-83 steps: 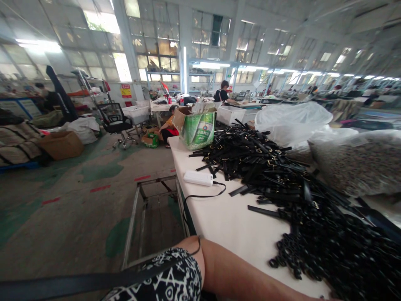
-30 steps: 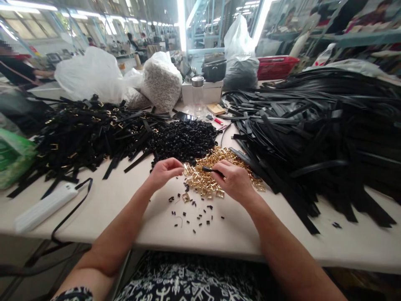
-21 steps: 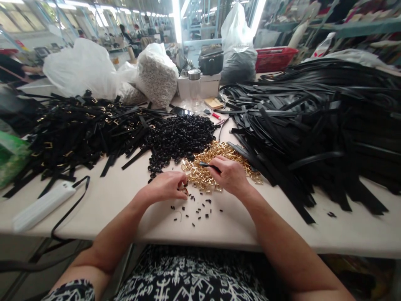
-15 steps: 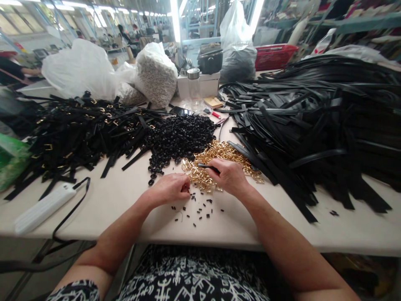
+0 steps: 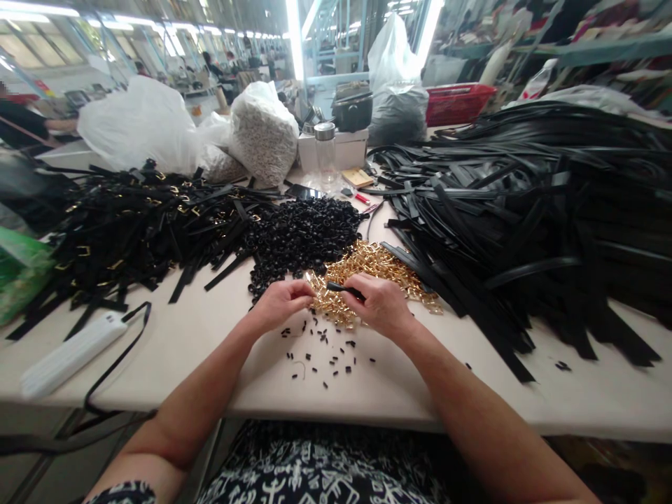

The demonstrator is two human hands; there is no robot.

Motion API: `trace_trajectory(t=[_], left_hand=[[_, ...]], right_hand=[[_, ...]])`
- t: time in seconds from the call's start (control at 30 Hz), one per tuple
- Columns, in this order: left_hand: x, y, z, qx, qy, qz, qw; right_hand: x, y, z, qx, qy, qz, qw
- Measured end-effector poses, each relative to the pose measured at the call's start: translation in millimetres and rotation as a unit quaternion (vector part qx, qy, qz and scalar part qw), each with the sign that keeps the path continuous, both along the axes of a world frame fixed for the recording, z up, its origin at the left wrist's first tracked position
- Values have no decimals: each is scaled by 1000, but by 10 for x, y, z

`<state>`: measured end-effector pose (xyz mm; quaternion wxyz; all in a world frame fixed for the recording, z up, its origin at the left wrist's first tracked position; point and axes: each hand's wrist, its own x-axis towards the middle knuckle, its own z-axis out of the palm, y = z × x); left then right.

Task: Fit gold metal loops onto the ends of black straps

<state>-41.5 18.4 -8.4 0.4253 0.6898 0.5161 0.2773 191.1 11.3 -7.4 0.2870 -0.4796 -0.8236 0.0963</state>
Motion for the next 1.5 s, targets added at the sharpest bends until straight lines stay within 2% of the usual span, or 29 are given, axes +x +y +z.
trace_trajectory(t=[0.1,0.17,0.33,0.57,0.67,0.87,0.93,1.03,1.2,1.27,1.33,1.43,1.5], left_hand=[[23,20,41,-42,-142,75,986],[44,16,73,-55,-200,107,972],[139,-30,71,-98,-302,120,941],[246,-30,-23,-155,-369,140,906],[260,-9,-48,-184,-407,156,881],[295,-38,-44,-275,-448,137,840],[311,-58,-24,-279,-448,129,840],[339,-84,-15,-254,-437,110,856],[359,-108,-84,-165,-352,85,917],[351,-103,-102,-130,-333,90,930],[344,-91,-98,-136,-351,105,920],[342,-69,-68,-190,-410,128,883],[343,-61,-49,-232,-437,136,858]], right_hand=[[-9,-1,-21,-4,4,3,1000],[-19,-3,-44,-6,6,8,1000],[-69,-21,-100,10,8,6,1000],[-127,-66,-99,37,34,11,999],[-130,-75,-96,47,46,15,998],[-138,-73,-103,45,69,18,996],[-141,-67,-113,44,73,16,996],[-156,-66,-134,43,75,18,996],[-192,-92,-133,33,77,32,996],[-190,-101,-96,5,103,43,994],[-170,-103,-44,-45,132,52,989],[-125,-96,19,-137,146,57,978],[-108,-91,35,-169,144,58,973]])
